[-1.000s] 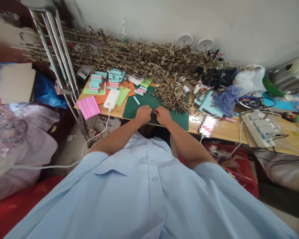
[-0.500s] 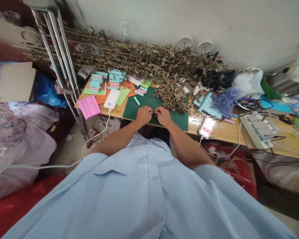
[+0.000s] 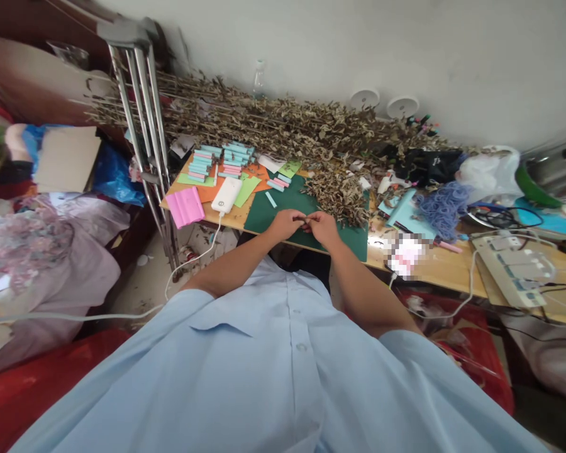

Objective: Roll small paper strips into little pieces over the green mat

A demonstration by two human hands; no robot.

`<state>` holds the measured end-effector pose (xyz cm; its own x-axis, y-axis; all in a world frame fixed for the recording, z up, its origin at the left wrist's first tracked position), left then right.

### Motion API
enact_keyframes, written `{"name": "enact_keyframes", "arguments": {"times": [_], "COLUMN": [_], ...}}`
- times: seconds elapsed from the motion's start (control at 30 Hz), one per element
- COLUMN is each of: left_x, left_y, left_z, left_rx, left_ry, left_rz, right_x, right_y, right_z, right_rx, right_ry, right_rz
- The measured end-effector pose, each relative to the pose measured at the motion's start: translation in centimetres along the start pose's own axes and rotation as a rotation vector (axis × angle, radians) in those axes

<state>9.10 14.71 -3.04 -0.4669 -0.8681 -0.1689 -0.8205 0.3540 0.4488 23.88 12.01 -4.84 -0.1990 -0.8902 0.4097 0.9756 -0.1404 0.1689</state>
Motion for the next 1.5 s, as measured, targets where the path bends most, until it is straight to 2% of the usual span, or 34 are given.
{"name": "enact_keyframes", "arguments": {"times": [0.17,0.37,0.5,0.6,0.83,1.0,1.1,1.27,1.37,1.5], "left_x": [0.5,0.8,0.7,0.8,1.1,0.9,0.6,0.6,0.8,1.0], "left_y": [0.1,0.2,0.3,0.0,-0.4,-0.2,0.2,-0.2,-0.5,-0.5], "left_z": [0.7,0.8,0.7,0.6,-0.1,-0.4,-0.5,-0.8,-1.0,-0.4], "left_rx": [0.305,0.673,0.752,0.79,0.875,0.855,0.804,0.845,0.922,0.958], "left_ry": [0.12,0.327,0.405,0.429,0.454,0.452,0.465,0.485,0.476,0.533], "left_rz": [-0.096,-0.256,-0.342,-0.341,-0.298,-0.335,-0.379,-0.355,-0.346,-0.394], "right_x": [0.5,1.5,1.8,1.8,1.2,1.3,1.4,1.4,1.4,1.9], "right_y": [-0.4,-1.1,-0.9,-0.5,-1.1,-1.1,-0.9,-0.2,0.3,0.4], "right_z": [-0.2,0.3,0.8,1.3,0.4,0.0,0.5,2.1,2.4,2.7], "right_rx": [-0.125,-0.19,-0.119,-0.052,-0.23,-0.344,-0.263,-0.042,0.075,0.195], "right_ry": [0.012,0.114,0.191,0.239,0.082,0.094,0.141,0.309,0.306,0.334], "right_rz": [0.02,0.037,-0.019,-0.095,-0.075,-0.109,-0.132,-0.163,-0.215,-0.307]}}
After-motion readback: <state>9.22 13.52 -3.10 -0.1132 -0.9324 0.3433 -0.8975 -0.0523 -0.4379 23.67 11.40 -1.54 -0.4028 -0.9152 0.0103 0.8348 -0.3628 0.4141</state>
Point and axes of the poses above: each hand's wrist, its own x-axis away from the middle knuckle, its own y-axis out of the back of the hand, z = x × y, the point moved 6 cm from there along -x, towards the middle knuckle, and after that the axes turned 8 degrees about -y, right-handed, at the moved point
